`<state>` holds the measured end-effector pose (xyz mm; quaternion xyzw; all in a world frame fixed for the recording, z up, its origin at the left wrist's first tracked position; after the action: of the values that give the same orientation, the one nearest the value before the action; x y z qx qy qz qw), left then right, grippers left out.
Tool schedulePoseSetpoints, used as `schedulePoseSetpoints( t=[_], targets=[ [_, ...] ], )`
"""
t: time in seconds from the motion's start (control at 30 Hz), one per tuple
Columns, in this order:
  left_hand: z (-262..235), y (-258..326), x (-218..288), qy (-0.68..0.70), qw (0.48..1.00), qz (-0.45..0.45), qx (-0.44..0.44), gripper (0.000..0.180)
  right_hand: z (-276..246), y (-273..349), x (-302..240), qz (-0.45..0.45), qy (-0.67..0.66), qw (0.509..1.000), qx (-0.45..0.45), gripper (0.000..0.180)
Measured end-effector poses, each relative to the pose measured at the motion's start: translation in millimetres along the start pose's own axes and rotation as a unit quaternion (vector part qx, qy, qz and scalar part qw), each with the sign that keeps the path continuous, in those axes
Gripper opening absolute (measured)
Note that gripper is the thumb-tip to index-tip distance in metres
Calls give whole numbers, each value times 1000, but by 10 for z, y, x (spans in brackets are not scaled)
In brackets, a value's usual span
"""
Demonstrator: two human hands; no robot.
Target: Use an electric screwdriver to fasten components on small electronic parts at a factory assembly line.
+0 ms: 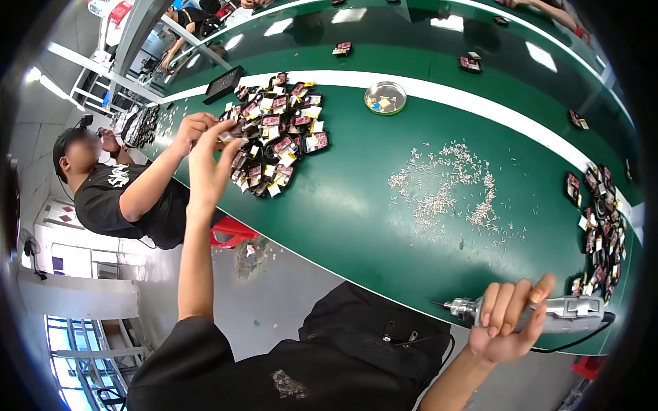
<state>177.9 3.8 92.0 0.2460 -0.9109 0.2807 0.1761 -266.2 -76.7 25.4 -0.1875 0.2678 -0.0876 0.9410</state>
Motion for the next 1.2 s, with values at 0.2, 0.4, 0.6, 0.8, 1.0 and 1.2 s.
schedulePoseSetpoints(
  t=[0.2, 0.4, 0.6, 0.8, 1.0, 1.2],
  targets=[
    [57, -403, -232, -229, 961, 101, 119, 30, -180, 150, 195, 43, -9, 997, 58, 12],
    [1005, 286, 1609, 38, 966, 231, -114, 24, -316, 208, 159, 41, -25, 995, 92, 13],
    [1674, 391, 2104, 45, 940, 286, -180, 15, -330, 214, 135, 49, -32, 995, 86, 13],
    [1804, 451, 2223, -39, 922, 346, -169, 8, -311, 212, 154, 53, -66, 994, 67, 13],
    [1672, 244, 2129, 65, 954, 247, -157, 9, -336, 223, 141, 60, -81, 992, 77, 10],
    [1625, 275, 1957, 93, 960, 211, -159, 5, -339, 218, 153, 62, -78, 993, 69, 10]
  ],
)
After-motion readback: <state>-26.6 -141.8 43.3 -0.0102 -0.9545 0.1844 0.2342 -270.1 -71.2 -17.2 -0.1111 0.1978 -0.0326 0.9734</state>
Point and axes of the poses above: each hand's wrist, its own y-axis away from the middle knuckle, its own z-axis out of the palm, x = y × z, the point moved 10 cm from there along -y, towards the middle knuckle, and after that the axes turned 14 degrees about -z, right-handed, at the moved point
